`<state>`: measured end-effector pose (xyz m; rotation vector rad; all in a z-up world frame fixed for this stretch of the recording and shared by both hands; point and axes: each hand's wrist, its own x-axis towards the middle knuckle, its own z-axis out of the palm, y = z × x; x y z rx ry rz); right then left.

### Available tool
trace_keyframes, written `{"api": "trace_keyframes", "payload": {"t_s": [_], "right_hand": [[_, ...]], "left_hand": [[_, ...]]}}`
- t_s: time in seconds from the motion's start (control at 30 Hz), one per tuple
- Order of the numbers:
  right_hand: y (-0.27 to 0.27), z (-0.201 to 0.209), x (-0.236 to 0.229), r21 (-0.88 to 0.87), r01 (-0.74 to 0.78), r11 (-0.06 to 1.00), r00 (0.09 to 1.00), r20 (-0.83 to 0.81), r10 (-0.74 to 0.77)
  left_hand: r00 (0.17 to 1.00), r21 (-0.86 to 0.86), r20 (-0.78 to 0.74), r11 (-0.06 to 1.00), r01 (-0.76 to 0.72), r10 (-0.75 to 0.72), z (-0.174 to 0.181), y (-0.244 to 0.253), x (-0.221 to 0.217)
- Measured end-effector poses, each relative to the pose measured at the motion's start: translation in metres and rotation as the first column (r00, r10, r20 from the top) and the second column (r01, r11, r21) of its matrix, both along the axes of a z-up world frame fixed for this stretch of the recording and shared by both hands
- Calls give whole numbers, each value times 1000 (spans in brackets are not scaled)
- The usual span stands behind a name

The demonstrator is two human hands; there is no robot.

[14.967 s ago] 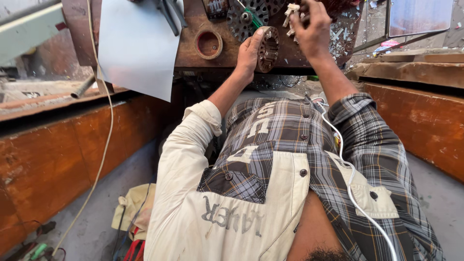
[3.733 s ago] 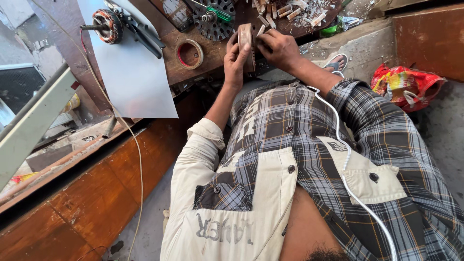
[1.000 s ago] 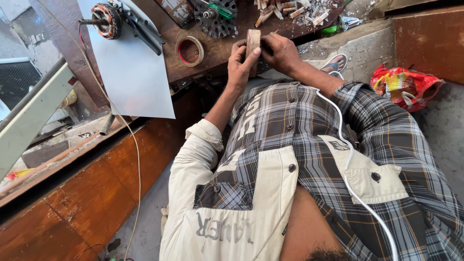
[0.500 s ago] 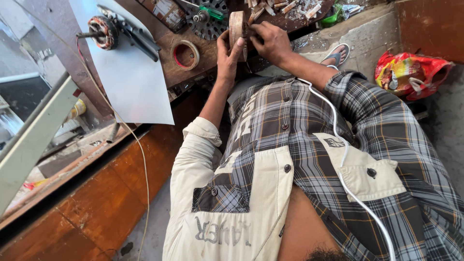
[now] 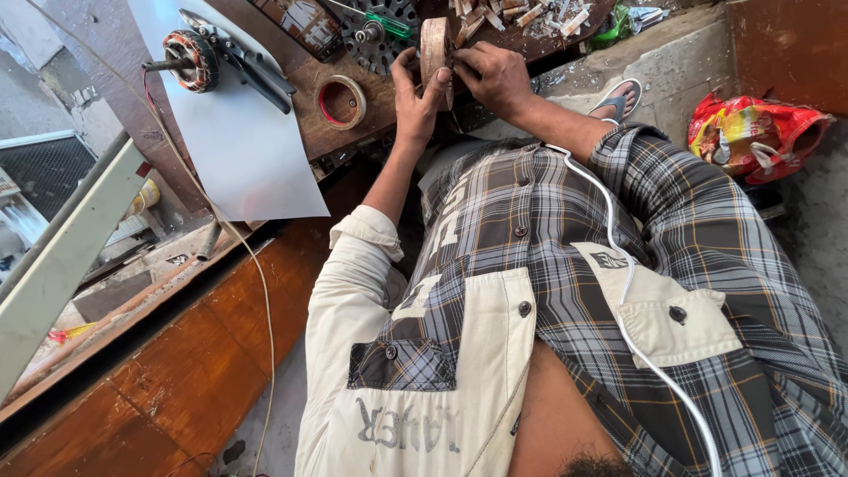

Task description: The person inserts small white cylindrical pieces into the slots of a circular stator core, then uses a green-handled screwdriver to press them in. Afterward, the person handles a large bundle of copper wire, moving it on the workbench.

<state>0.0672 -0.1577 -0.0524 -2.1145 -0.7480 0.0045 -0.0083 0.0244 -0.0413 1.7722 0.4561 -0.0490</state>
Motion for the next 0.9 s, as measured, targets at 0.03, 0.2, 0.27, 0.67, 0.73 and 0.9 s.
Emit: {"api": "trace_keyframes", "payload": {"t_s": [0.03, 0.2, 0.27, 0.67, 0.73, 0.9], "right_hand": [[-1, -1, 1, 5, -11, 1000, 1000, -16, 11], [-5, -1, 8, -17, -88, 996, 994, 66, 89], [-8, 2, 12, -49, -119, 992, 987, 99, 123], [-5, 17, 29, -152, -209, 966, 942, 233, 241], [-4, 16, 30, -149, -214, 965, 939, 240, 245], [-9, 15, 30, -146, -204, 968, 945, 227, 234]], "left_hand": [[1000, 8, -7, 1000, 3, -3, 0, -1, 0], [1000, -17, -2, 1000, 6, -6, -2, -1, 1], [1000, -18, 5, 1000, 4, -3, -2, -2, 1], [999, -61, 35, 998, -13, 15, 3, -3, 3], [999, -55, 26, 998, -21, 23, 3, -4, 3], [999, -24, 7, 999, -39, 39, 1, -5, 4]]}}
